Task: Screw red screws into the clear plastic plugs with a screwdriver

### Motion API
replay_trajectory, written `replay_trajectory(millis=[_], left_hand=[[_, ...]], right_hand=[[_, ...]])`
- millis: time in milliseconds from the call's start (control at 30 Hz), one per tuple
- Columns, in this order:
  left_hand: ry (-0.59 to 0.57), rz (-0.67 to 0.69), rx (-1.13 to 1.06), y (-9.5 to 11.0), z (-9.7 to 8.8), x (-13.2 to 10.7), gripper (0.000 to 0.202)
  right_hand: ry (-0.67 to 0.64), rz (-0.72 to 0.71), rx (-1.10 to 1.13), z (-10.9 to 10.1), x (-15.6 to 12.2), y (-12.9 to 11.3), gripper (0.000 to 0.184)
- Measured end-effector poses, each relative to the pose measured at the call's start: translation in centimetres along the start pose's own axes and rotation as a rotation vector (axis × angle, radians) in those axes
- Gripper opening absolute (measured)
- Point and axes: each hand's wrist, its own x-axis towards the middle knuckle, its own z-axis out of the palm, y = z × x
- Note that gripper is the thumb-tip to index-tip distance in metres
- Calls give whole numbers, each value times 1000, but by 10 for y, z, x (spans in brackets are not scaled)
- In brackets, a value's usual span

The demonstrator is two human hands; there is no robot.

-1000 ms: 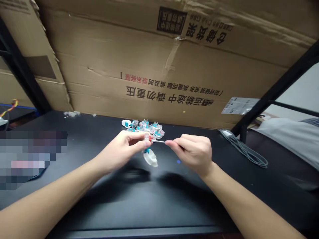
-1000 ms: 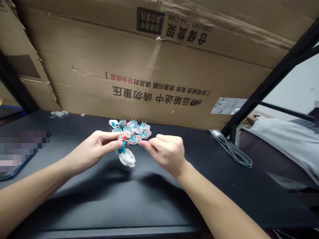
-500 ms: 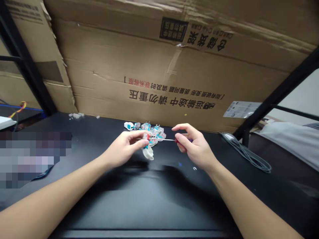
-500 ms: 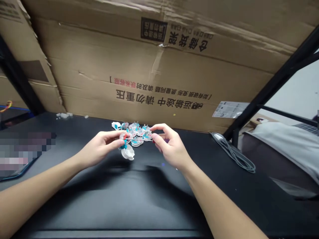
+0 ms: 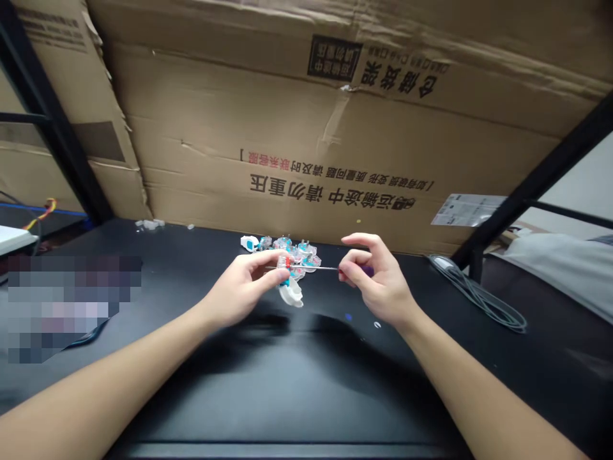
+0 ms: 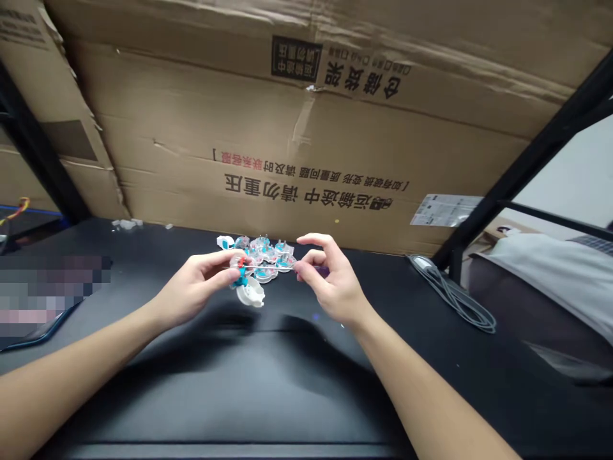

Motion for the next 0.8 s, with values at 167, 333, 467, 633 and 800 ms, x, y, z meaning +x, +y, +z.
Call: replay_trajectory(millis=[167,333,467,633,800], left_hand=[[70,62,12,1,2,-2,30],[107,97,49,1,2,-4,33],[114,146,96,-1,1,-5,33],[139,188,145,-1,1,-6,35],[151,292,181,-1,0,-4,30]], right_hand=[[-34,-2,49,1,-1,-2,30],[-1,-59,11,1,-2,-6,33],[-21,-66,-50,1,-4,-10,24],[12,-133,-99,2,-6,-12,21],[26,-164,-164,2,-6,-17,24]])
